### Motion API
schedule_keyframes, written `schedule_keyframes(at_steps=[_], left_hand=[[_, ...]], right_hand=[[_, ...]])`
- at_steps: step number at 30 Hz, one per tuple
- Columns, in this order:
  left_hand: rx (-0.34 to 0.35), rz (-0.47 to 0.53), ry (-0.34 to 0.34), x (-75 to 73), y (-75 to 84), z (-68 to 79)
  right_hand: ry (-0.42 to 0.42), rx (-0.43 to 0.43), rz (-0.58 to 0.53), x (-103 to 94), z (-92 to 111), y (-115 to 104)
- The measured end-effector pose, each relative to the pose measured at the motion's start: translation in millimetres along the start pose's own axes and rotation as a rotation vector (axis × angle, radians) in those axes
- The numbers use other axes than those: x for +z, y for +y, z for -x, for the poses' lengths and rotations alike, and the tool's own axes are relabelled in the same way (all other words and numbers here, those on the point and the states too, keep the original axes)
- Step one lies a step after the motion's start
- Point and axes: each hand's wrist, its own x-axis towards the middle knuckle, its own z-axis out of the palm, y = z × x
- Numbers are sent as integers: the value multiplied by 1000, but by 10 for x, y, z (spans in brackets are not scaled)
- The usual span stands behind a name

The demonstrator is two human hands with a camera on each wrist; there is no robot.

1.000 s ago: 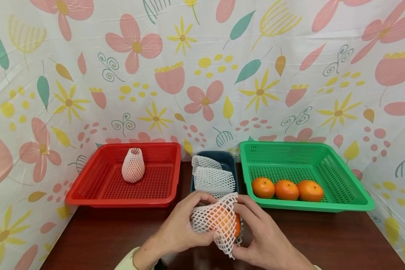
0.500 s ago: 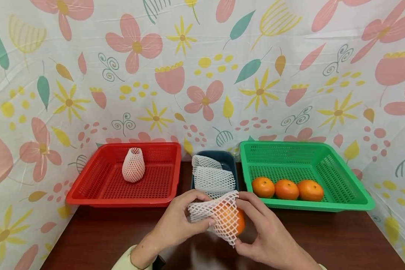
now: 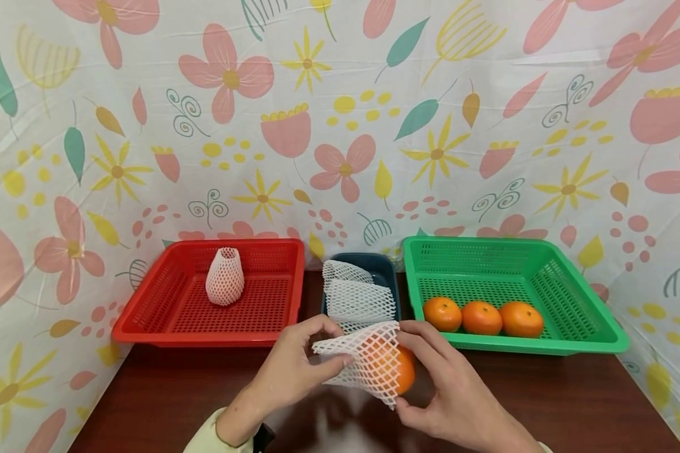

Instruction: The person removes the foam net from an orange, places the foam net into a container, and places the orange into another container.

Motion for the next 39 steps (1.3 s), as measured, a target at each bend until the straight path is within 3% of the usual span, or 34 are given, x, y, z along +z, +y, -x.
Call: schedule_keyframes(at_steps=[10, 31, 39], left_hand=[[-6, 33, -3, -30, -39, -25], [-46, 43, 53, -163, -101, -90], [-23, 71, 84, -200, -147, -121]], right_hand=[[47, -48, 25, -28, -6, 51], [-38, 60, 21, -133, 40, 73], [-2, 16, 20, -160, 51, 134]])
